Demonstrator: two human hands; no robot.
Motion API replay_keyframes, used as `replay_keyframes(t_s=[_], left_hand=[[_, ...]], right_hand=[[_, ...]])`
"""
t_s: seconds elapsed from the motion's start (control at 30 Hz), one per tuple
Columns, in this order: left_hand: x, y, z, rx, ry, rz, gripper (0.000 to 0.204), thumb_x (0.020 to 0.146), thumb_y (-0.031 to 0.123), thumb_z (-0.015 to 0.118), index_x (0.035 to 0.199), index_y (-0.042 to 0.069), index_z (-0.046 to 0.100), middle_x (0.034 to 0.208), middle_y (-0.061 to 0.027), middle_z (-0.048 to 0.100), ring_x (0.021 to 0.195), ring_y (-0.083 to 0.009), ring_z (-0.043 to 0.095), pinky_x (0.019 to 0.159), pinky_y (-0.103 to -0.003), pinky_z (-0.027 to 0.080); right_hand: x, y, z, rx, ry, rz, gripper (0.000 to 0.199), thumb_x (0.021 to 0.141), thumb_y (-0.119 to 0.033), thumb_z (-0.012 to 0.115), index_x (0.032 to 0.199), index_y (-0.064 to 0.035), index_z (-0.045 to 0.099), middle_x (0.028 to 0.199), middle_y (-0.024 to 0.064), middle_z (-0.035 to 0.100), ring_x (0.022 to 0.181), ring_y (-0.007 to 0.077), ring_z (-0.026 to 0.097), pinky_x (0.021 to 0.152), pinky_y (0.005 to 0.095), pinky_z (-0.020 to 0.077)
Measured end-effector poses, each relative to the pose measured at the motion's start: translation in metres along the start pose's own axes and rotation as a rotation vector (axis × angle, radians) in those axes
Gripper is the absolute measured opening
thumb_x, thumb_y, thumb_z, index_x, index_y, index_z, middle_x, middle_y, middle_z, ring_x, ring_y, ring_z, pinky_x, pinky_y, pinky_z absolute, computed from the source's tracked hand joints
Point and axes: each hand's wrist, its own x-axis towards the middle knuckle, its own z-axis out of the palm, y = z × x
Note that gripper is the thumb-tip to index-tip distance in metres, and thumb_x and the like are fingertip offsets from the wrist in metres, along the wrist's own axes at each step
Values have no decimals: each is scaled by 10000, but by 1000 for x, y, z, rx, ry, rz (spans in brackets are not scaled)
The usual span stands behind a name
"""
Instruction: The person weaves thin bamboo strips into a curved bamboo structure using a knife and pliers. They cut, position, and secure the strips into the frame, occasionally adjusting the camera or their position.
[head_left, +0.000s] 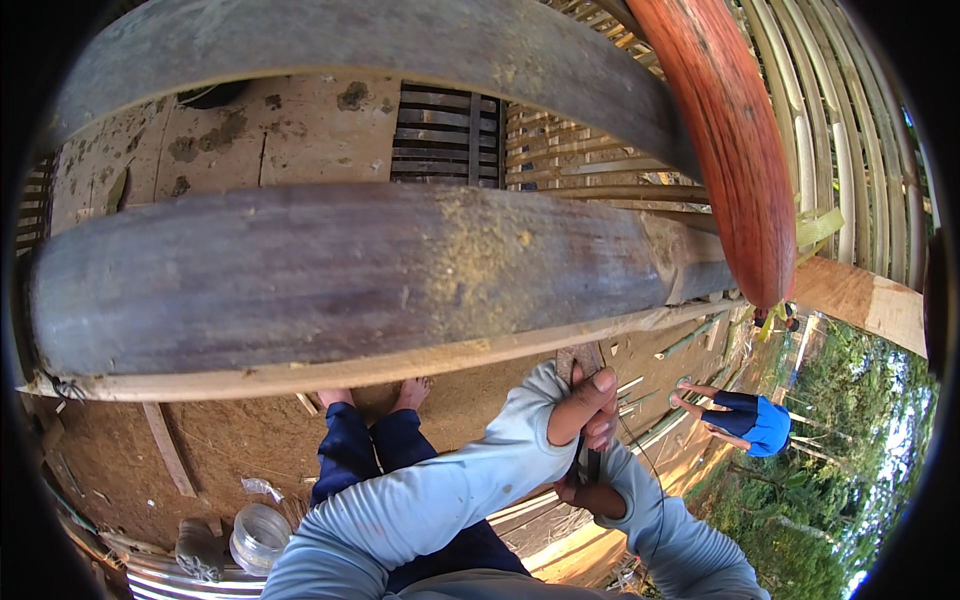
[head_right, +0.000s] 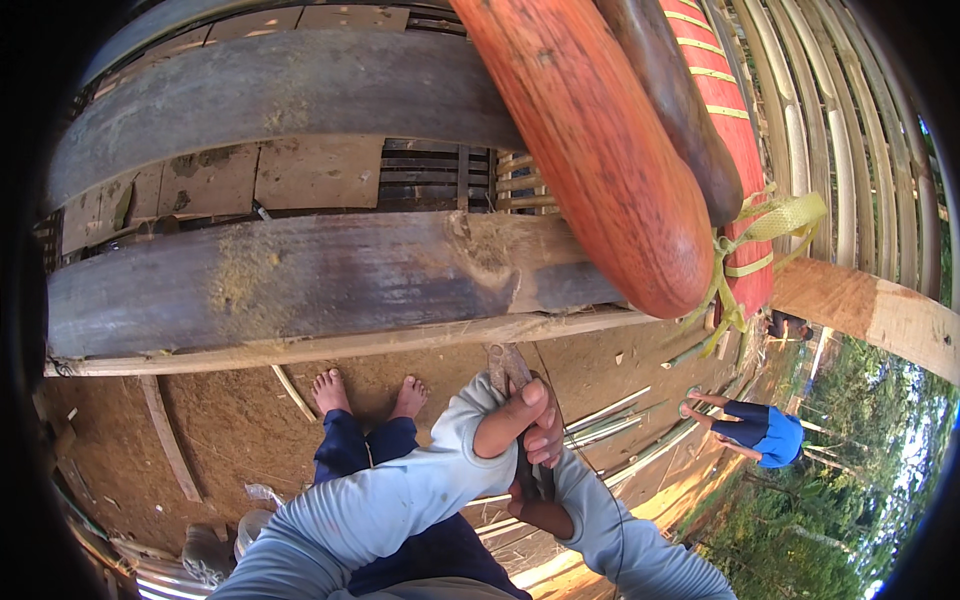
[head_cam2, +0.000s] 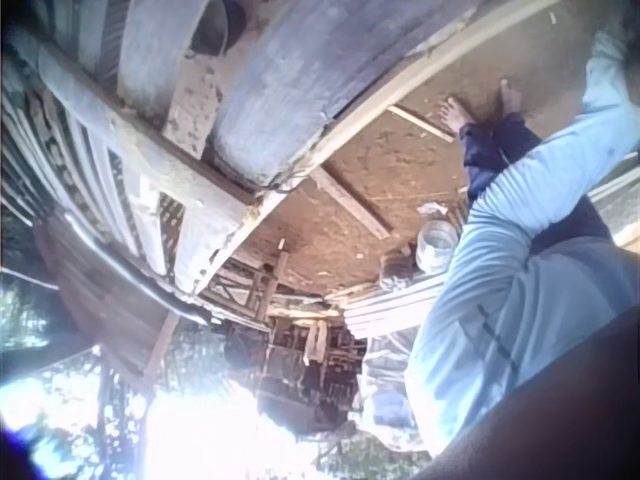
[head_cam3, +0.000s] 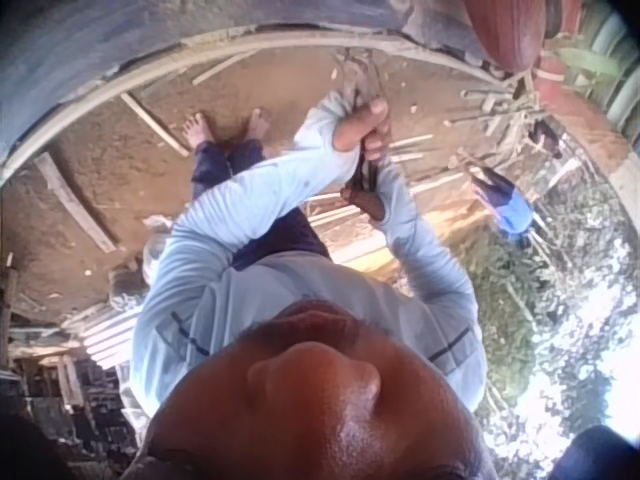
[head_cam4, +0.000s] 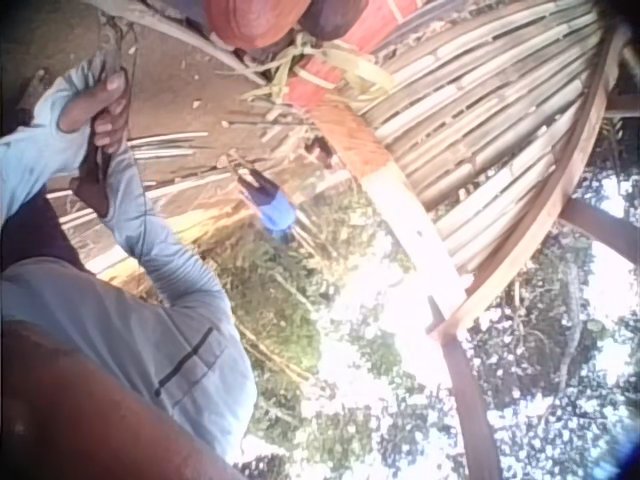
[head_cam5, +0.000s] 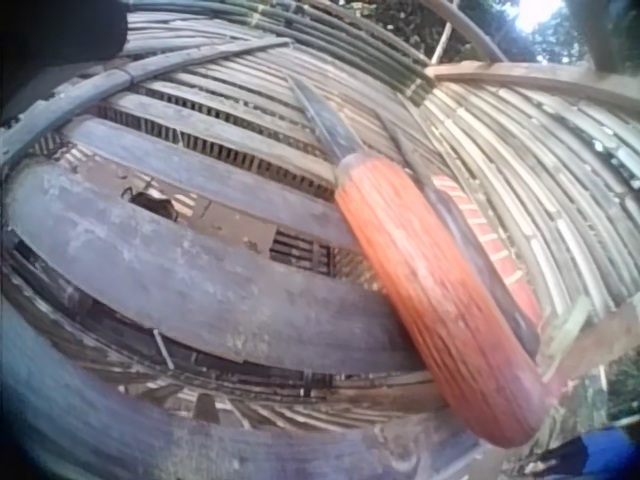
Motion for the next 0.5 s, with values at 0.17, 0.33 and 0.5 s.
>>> replay_keyframes(t_s=[0.17,0.33,0.5], left_hand=[[1,5,3,39,-28,25,406,915,410,635,767,42,551,611,-30,523,588,-152,529,580,-306,422],[7,4,-12,10,-270,93,396,858,417,698,794,45,576,614,-46,561,607,-149,559,587,-299,433],[11,-12,-8,-93,-79,1,338,774,264,811,773,50,549,557,-43,508,491,-131,503,472,-273,391]], right_hand=[[17,-2,15,96,132,-203,729,728,-67,796,1336,-80,394,1109,22,575,1011,116,558,877,303,466],[18,-9,14,-235,227,-78,644,694,-130,839,1216,-74,467,1034,41,579,951,146,575,833,300,474],[39,11,12,253,83,-88,469,855,-431,648,1165,-110,505,969,17,598,908,156,591,808,329,497]])
